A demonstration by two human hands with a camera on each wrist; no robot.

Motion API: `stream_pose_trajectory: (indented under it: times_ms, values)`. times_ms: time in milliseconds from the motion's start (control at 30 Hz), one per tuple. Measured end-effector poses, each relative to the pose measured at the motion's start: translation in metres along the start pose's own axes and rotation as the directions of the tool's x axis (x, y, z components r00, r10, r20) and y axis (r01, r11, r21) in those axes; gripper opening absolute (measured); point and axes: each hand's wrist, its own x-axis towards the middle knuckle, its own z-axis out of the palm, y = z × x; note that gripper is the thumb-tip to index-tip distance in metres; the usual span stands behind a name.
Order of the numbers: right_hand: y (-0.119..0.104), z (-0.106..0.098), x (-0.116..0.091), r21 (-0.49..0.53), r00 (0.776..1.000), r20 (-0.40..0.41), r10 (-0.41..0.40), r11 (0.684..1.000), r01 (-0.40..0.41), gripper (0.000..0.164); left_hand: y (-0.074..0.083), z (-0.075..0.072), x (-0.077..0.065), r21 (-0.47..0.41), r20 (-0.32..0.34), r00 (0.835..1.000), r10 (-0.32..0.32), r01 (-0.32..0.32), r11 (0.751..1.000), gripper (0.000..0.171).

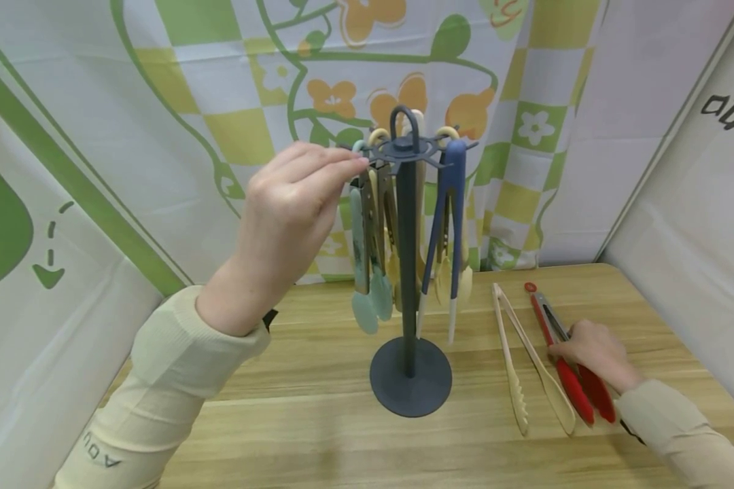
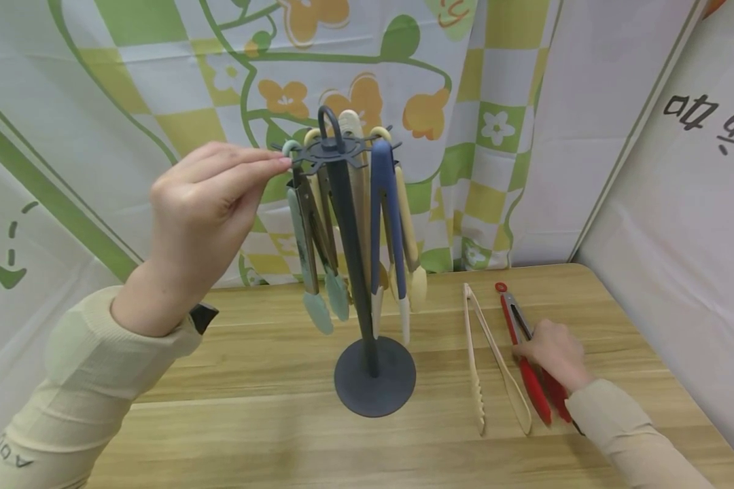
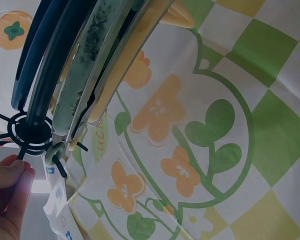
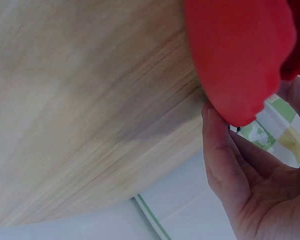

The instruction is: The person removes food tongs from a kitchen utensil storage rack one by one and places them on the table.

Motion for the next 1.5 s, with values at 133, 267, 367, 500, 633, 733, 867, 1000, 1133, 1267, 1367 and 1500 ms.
stream_pose_trajectory:
  times_ms: [133, 267, 367, 500, 633, 733, 867, 1000, 1133, 1267, 1367, 1500]
  values:
    - [0.001, 0.0, 0.0, -0.004, 1.0, -0.005, -0.005, 1.0, 0.005, 0.036, 0.0, 0.0, 0.0, -0.002, 0.003, 1.0, 0.0, 0.0, 1.0, 0.02]
    - [0.001, 0.001, 0.0, -0.003, 1.0, -0.009, -0.011, 1.0, 0.011, 0.036, 0.0, 0.0, 0.0, 0.0, 0.005, 1.0, 0.002, -0.002, 1.0, 0.02]
    - [0.001, 0.001, 0.0, -0.002, 1.0, -0.009, -0.013, 1.0, 0.013, 0.036, 0.0, 0.0, 0.0, 0.002, 0.006, 1.0, 0.001, -0.001, 1.0, 0.02]
    - [0.0, 0.001, -0.002, 0.003, 1.0, -0.003, -0.018, 1.0, 0.018, 0.036, 0.0, -0.001, 0.0, 0.007, 0.007, 1.0, -0.003, 0.003, 1.0, 0.02]
    - [-0.002, 0.0, -0.003, 0.018, 1.0, 0.006, -0.023, 1.0, 0.023, 0.036, 0.0, 0.0, 0.0, 0.007, 0.009, 1.0, -0.005, 0.005, 1.0, 0.02]
    - [-0.003, -0.001, -0.003, 0.025, 1.0, 0.006, -0.019, 1.0, 0.019, 0.036, 0.001, 0.0, -0.001, 0.007, 0.011, 1.0, -0.004, 0.004, 1.0, 0.02]
    - [-0.006, -0.006, -0.002, 0.014, 0.995, -0.059, -0.075, 0.997, 0.076, 0.039, 0.0, 0.0, 0.0, 0.009, 0.008, 1.0, -0.002, 0.002, 1.0, 0.02]
    - [-0.014, -0.012, -0.003, 0.016, 0.978, -0.155, -0.138, 0.99, 0.142, 0.052, 0.0, 0.0, 0.0, -0.001, -0.006, 1.0, -0.006, 0.006, 1.0, 0.021]
    - [-0.029, -0.017, -0.008, 0.039, 0.959, -0.232, -0.161, 0.984, 0.175, 0.049, 0.0, 0.001, 0.0, -0.012, -0.015, 1.0, -0.01, 0.01, 1.0, 0.021]
    - [-0.043, -0.022, -0.013, 0.05, 0.939, -0.283, -0.196, 0.975, 0.218, 0.044, -0.001, 0.001, 0.0, -0.004, -0.008, 1.0, -0.008, 0.008, 1.0, 0.02]
    - [-0.051, -0.025, -0.017, 0.057, 0.922, -0.315, -0.223, 0.966, 0.253, 0.04, -0.001, 0.001, 0.0, -0.002, -0.005, 1.0, -0.008, 0.008, 1.0, 0.02]
    - [-0.058, -0.028, -0.022, 0.07, 0.902, -0.349, -0.255, 0.952, 0.297, 0.039, -0.002, 0.001, 0.001, 0.0, -0.006, 1.0, -0.01, 0.01, 1.0, 0.02]
